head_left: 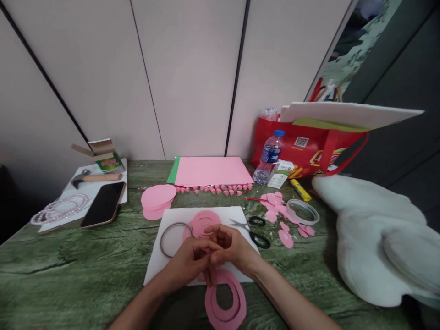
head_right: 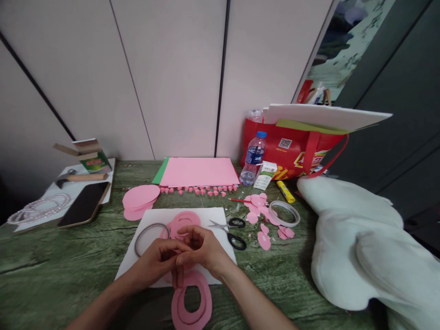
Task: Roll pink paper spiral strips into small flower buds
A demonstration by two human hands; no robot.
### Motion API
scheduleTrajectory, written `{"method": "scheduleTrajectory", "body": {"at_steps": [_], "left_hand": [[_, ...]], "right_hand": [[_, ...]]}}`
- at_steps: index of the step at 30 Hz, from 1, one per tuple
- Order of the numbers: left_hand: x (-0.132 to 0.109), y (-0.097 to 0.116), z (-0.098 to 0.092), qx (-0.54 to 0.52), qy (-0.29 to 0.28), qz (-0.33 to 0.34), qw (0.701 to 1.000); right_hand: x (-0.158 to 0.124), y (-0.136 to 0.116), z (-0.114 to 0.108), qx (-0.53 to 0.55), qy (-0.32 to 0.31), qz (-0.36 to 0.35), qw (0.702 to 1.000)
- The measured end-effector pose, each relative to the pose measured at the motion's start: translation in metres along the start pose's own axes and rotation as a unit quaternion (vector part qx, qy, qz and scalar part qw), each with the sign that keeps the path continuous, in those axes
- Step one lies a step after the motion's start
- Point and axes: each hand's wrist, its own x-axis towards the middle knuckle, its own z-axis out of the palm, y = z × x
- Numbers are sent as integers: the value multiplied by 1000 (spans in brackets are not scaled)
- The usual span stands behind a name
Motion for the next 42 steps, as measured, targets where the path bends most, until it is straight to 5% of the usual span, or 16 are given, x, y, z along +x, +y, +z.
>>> {"method": "scheduleTrajectory", "body": {"at_steps": [9, 17, 23, 31, 36, 42], "left_hand": [[1, -7, 2, -14, 38, 12, 999], [3, 2, -3, 0, 139, 24, 990], [6, -1, -5, -6, 150, 23, 988], [3, 1, -8, -122, 87, 48, 988], [3, 1, -8, -183, 57, 46, 980], [3, 4, -3, -175, 43, 49, 982]], "right_hand": [[-1, 1, 2, -20, -10, 4, 1000], [0, -6, 2, -92, 54, -118, 987], [-2, -5, 3, -292, 114, -244, 918], [-8, 2, 0, -504, 119, -404, 754], [-9, 5, -4, -528, 124, -415, 730], [-8, 3, 0, -488, 156, -418, 750]]}}
